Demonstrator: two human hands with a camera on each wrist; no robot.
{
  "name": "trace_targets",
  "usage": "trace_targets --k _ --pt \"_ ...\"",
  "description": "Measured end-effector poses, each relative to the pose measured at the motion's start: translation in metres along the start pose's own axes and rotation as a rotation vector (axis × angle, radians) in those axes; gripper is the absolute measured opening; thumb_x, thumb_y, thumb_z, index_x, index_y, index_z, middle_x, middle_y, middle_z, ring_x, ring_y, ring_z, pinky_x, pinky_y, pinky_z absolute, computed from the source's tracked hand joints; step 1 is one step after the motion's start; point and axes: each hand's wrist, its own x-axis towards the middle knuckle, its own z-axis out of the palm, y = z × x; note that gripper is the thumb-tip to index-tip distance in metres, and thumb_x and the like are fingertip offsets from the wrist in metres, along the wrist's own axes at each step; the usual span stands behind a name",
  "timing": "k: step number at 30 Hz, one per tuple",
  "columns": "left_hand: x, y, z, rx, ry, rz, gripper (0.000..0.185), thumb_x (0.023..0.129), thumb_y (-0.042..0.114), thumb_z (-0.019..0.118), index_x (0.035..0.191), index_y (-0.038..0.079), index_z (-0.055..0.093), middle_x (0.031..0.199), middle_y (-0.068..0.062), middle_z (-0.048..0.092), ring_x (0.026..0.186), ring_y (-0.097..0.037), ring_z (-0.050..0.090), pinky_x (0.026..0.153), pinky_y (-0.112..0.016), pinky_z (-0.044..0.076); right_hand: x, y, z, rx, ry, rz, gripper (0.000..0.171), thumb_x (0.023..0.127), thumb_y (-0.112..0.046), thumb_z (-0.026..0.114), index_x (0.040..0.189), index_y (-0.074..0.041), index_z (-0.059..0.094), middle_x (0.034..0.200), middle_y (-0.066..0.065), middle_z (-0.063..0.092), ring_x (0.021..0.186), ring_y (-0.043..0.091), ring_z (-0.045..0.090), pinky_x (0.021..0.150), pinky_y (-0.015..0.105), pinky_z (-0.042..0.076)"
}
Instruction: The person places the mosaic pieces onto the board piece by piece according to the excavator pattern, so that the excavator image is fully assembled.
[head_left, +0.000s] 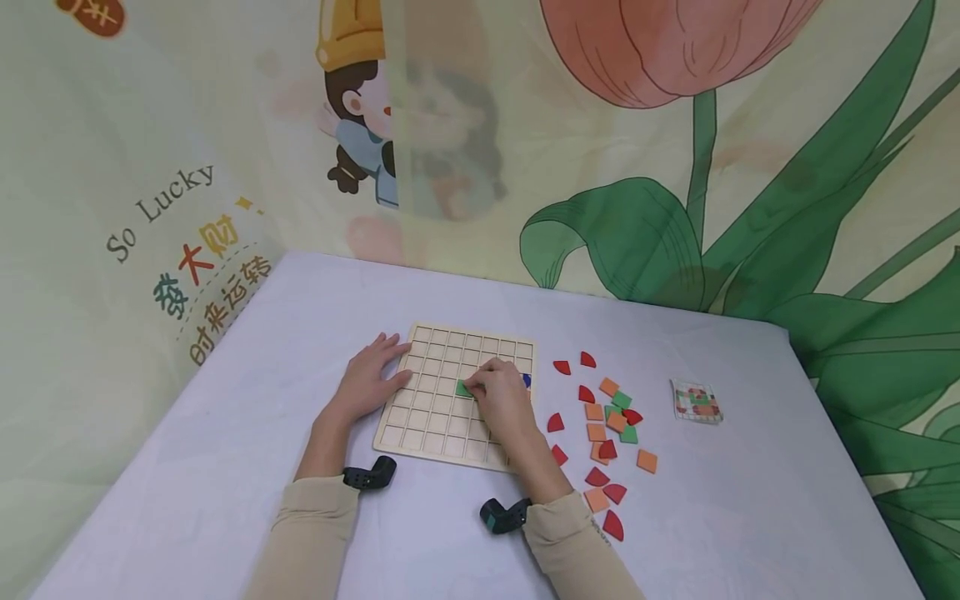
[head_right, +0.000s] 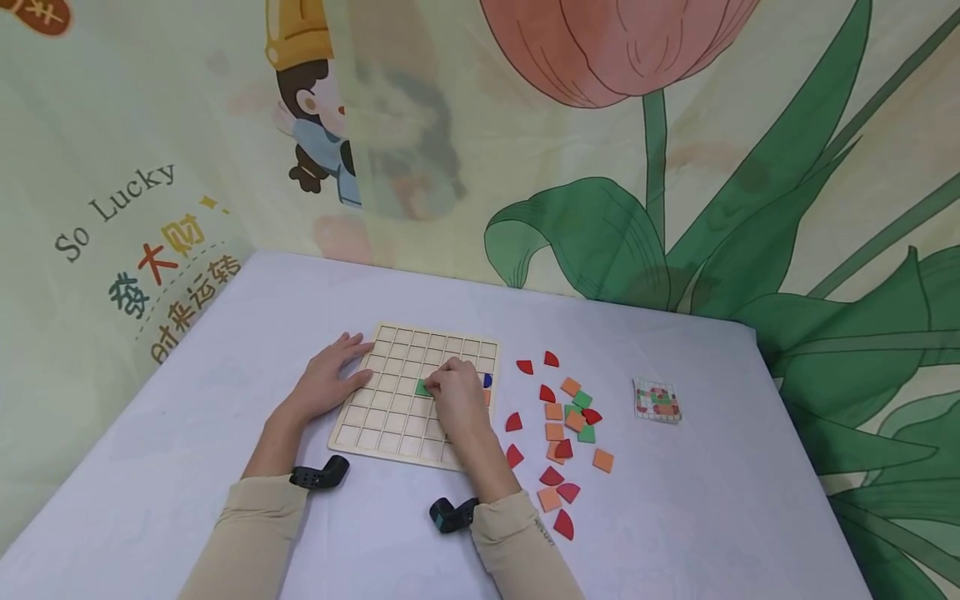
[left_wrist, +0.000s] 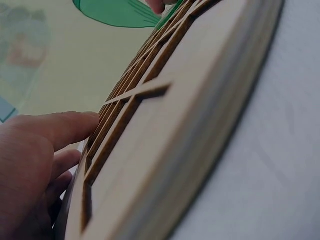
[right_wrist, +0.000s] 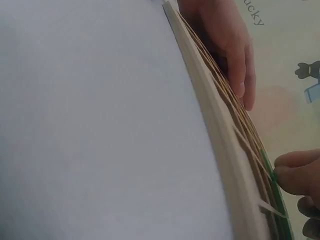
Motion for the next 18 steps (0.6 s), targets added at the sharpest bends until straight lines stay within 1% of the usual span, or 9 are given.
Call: trace_targets --k 2,5,8,10,12,13,14,15,18 --pt "0.001 -0.001 0.001 -0.001 0.002 -0.003 0.054 0.092 0.030 0.058 0.139 0.008 0.047 0.154 -0.015 0.031 0.147 -0.032 0.015 0.120 -0.054 0.009 0.003 0.004 -0.011 0.005 -0.019 0.026 0.012 0.083 -0.012 0.073 0.093 -0.017 0.078 0.092 -0.002 0.065 0.089 0.016 0.058 0.075 0.026 0.053" --pt "0.001 -0.002 0.002 -0.003 0.003 -0.002 0.053 0.092 0.031 0.058 0.139 0.009 0.047 0.154 -0.014 0.032 0.147 -0.032 0.015 0.120 -0.054 0.009 0.007 0.023 -0.041 0.031 -0.043 0.103 0.015 0.086 -0.014 0.070 0.100 -0.016 0.076 0.096 0.002 0.066 0.085 0.018 0.059 0.071 0.028 0.054" --pt "0.002 -0.002 0.003 -0.006 0.001 0.000 0.053 0.092 0.032 0.058 0.139 0.009 0.047 0.154 -0.014 0.031 0.147 -0.032 0.014 0.120 -0.054 0.009 0.005 0.057 -0.077 0.061 -0.052 0.232 0.021 0.088 -0.014 0.067 0.109 -0.012 0.072 0.104 0.008 0.066 0.086 0.022 0.058 0.068 0.033 0.056" --pt "0.002 -0.002 0.003 -0.005 -0.002 0.000 0.053 0.092 0.032 0.057 0.139 0.009 0.047 0.154 -0.014 0.031 0.147 -0.032 0.014 0.120 -0.054 0.009 -0.004 0.086 -0.099 0.073 -0.072 0.329 0.027 0.090 -0.017 0.065 0.116 -0.011 0.068 0.110 0.013 0.063 0.092 0.026 0.055 0.071 0.036 0.056" --pt "0.001 -0.002 0.003 -0.005 -0.005 -0.001 0.053 0.092 0.032 0.057 0.139 0.009 0.047 0.154 -0.014 0.031 0.147 -0.032 0.014 0.120 -0.054 0.009 -0.016 0.112 -0.116 0.092 -0.111 0.449 0.031 0.092 -0.020 0.062 0.122 -0.011 0.063 0.116 0.016 0.059 0.099 0.029 0.052 0.075 0.038 0.056" --pt "0.001 -0.002 0.003 -0.004 -0.006 0.000 0.054 0.093 0.032 0.057 0.140 0.009 0.047 0.154 -0.014 0.031 0.147 -0.032 0.014 0.120 -0.054 0.009 -0.022 0.125 -0.122 0.110 -0.134 0.506 0.033 0.093 -0.022 0.061 0.124 -0.011 0.061 0.119 0.016 0.057 0.102 0.030 0.050 0.078 0.039 0.056" --pt "0.001 -0.002 0.003 -0.002 -0.006 0.001 0.053 0.093 0.032 0.057 0.140 0.009 0.047 0.154 -0.014 0.031 0.147 -0.032 0.014 0.120 -0.054 0.009 -0.027 0.136 -0.128 0.117 -0.167 0.548 0.034 0.094 -0.024 0.061 0.125 -0.010 0.060 0.121 0.018 0.055 0.105 0.032 0.050 0.080 0.038 0.055" --pt "0.001 -0.002 0.003 -0.001 -0.005 0.001 0.053 0.093 0.032 0.057 0.140 0.009 0.047 0.154 -0.014 0.031 0.147 -0.032 0.014 0.120 -0.054 0.009 -0.032 0.146 -0.132 0.122 -0.191 0.588 0.037 0.093 -0.026 0.061 0.126 -0.010 0.059 0.122 0.019 0.054 0.107 0.034 0.048 0.083 0.040 0.054" --pt "0.001 -0.003 0.003 -0.003 0.000 0.004 0.054 0.093 0.032 0.058 0.140 0.009 0.047 0.154 -0.014 0.031 0.147 -0.032 0.014 0.120 -0.054 0.009 -0.041 0.166 -0.135 0.131 -0.239 0.649 0.042 0.092 -0.031 0.062 0.127 -0.007 0.057 0.121 0.022 0.054 0.110 0.036 0.047 0.087 0.046 0.051"
